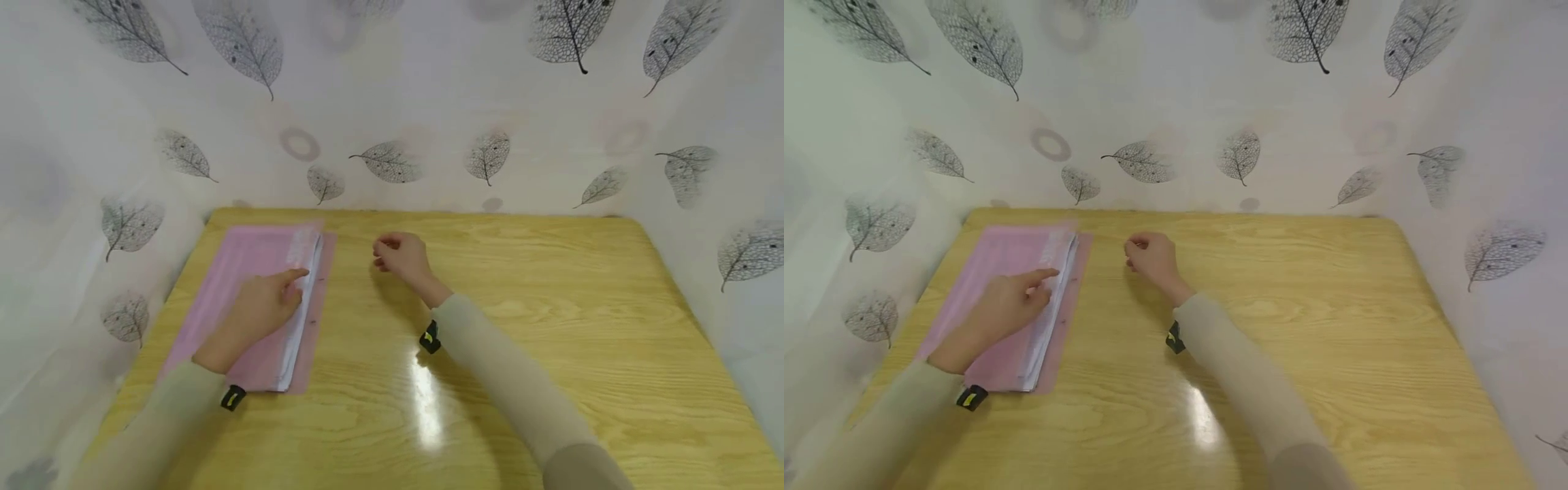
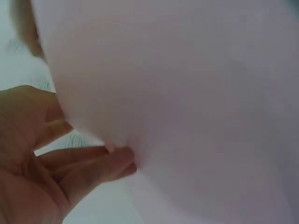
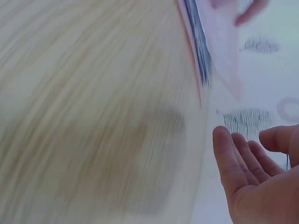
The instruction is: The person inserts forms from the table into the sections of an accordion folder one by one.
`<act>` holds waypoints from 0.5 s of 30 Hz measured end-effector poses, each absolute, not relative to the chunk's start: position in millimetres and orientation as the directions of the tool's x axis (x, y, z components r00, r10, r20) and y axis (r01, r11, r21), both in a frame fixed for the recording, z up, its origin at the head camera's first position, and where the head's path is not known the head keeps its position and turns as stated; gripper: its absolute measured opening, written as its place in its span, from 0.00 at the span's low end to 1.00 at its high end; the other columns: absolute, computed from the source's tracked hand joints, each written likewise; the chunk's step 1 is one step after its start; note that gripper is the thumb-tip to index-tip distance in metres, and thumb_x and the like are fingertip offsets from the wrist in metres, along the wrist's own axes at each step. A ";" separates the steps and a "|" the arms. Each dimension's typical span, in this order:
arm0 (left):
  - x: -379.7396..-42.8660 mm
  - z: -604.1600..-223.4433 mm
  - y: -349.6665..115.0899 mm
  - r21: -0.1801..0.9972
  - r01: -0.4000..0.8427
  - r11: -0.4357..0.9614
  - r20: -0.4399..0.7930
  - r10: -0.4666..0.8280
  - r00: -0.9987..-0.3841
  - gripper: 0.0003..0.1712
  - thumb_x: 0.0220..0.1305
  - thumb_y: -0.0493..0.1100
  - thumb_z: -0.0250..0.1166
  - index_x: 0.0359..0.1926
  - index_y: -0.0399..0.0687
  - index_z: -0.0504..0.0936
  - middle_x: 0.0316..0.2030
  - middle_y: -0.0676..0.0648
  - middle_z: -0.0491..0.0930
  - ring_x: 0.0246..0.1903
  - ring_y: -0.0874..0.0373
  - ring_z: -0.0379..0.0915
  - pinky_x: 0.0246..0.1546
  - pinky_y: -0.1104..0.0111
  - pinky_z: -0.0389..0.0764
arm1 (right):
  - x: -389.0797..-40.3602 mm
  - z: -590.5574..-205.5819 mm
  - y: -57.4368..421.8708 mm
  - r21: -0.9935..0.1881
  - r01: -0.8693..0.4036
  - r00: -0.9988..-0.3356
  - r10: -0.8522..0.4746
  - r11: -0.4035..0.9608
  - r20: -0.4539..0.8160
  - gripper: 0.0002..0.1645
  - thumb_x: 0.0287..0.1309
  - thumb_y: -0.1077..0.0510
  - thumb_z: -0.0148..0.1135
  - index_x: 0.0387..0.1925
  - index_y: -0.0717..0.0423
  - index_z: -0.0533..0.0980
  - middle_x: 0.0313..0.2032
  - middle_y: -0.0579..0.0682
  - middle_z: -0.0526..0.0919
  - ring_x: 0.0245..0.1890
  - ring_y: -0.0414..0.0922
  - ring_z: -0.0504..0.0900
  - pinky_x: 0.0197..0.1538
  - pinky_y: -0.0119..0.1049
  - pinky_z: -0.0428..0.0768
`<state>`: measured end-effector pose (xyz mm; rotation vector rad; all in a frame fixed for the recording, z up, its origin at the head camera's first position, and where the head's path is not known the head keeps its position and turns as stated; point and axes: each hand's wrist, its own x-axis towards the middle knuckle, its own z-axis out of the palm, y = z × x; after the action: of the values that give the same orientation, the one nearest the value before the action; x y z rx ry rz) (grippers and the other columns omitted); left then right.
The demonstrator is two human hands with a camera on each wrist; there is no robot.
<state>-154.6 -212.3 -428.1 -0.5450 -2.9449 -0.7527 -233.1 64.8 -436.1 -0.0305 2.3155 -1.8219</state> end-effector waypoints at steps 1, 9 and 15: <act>-152.6 -432.5 -207.8 0.428 0.353 0.832 0.123 0.334 -0.935 0.24 0.69 0.36 0.61 0.65 0.39 0.82 0.14 0.48 0.72 0.13 0.58 0.64 0.14 0.69 0.65 | -232.6 -436.4 72.2 -0.957 0.073 -0.984 -0.135 0.282 -0.115 0.19 0.74 0.58 0.61 0.56 0.67 0.82 0.48 0.65 0.88 0.44 0.59 0.91 0.45 0.45 0.90; -146.8 -429.5 -187.9 0.285 0.346 0.894 -0.089 0.384 -0.919 0.31 0.70 0.40 0.62 0.73 0.38 0.74 0.13 0.53 0.61 0.14 0.60 0.56 0.16 0.67 0.61 | -230.3 -435.1 127.3 -0.824 -0.091 -0.991 -0.135 0.559 0.017 0.26 0.76 0.49 0.59 0.65 0.62 0.80 0.61 0.60 0.85 0.58 0.58 0.86 0.60 0.51 0.84; -155.9 -401.8 -181.3 0.243 0.322 0.915 -0.132 0.360 -0.923 0.35 0.74 0.42 0.59 0.79 0.39 0.65 0.16 0.46 0.70 0.16 0.53 0.67 0.18 0.61 0.71 | -223.5 -431.2 155.1 -0.711 -0.127 -0.986 -0.166 0.691 0.015 0.34 0.78 0.43 0.54 0.74 0.60 0.70 0.72 0.63 0.73 0.72 0.63 0.74 0.72 0.59 0.73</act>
<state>-155.9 -181.3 -401.8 -0.5832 -3.2447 -0.3625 -223.5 155.1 -431.2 -0.2466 2.8426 -1.1899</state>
